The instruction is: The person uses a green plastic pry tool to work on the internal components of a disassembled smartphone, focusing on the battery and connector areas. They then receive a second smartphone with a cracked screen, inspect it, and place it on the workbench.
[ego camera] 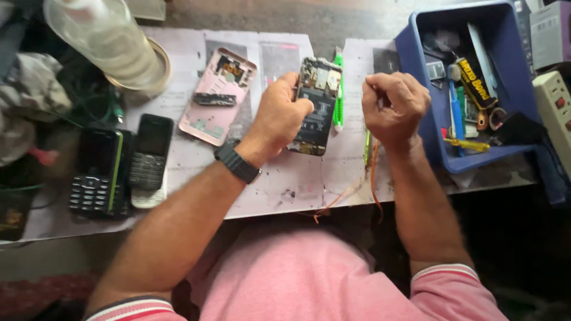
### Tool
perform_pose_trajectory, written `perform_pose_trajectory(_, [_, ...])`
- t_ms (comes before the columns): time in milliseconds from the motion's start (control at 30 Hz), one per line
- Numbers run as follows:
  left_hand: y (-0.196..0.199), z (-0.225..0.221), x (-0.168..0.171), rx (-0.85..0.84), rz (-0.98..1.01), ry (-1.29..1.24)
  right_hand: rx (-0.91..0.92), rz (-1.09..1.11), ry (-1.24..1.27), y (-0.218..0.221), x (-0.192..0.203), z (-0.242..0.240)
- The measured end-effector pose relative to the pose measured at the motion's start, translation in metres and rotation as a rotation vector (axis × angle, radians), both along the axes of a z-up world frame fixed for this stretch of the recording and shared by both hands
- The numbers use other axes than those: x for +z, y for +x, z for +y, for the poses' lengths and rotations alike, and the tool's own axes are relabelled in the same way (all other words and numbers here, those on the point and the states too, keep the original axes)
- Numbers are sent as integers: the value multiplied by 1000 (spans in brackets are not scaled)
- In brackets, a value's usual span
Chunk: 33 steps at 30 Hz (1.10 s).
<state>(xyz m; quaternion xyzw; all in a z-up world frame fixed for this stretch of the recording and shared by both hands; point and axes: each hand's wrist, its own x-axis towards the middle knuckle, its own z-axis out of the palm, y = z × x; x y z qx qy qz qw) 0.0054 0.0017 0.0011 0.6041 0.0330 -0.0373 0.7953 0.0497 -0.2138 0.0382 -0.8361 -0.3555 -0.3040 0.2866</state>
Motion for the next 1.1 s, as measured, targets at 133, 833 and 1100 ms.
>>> perform_pose_trajectory(133, [0, 3, 2, -35, 45, -64, 1, 23, 4, 1, 4, -3])
perform_pose_trajectory(833, [1, 4, -3, -122, 151, -623, 147, 187, 164, 15, -14, -17])
perform_pose_trajectory(1100, [-4, 4, 10, -265, 282, -770, 168, 320, 136, -4, 25, -33])
